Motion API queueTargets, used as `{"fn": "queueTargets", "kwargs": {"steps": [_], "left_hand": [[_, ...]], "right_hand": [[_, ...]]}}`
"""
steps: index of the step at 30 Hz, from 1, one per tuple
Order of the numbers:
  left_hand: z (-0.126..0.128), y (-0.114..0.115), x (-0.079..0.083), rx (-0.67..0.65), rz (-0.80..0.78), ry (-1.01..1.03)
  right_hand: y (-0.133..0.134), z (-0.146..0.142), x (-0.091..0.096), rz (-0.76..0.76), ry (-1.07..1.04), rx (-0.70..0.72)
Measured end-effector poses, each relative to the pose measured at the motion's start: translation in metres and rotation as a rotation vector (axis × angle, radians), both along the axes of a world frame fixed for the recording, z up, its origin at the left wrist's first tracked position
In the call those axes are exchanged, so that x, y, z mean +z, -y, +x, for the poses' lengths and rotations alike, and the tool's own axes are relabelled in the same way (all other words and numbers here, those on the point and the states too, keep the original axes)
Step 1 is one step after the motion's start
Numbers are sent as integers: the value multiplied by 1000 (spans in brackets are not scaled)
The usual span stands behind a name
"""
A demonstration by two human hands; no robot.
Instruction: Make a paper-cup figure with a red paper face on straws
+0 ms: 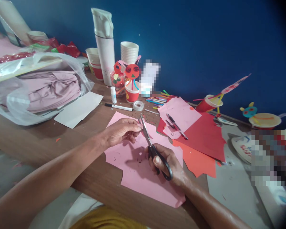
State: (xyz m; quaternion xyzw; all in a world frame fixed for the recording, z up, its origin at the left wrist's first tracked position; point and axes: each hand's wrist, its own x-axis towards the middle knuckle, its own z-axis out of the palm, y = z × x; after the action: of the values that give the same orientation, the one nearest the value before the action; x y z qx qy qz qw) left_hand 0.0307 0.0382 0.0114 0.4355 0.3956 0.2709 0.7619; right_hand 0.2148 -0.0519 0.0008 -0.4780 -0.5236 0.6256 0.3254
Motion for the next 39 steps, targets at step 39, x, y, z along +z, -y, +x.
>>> {"fn": "queueTargets", "kwargs": {"steps": [39], "left_hand": [[0,1,3,-5,-24,6]], "right_hand": [[1,1,-2,-19,-29,18]]}}
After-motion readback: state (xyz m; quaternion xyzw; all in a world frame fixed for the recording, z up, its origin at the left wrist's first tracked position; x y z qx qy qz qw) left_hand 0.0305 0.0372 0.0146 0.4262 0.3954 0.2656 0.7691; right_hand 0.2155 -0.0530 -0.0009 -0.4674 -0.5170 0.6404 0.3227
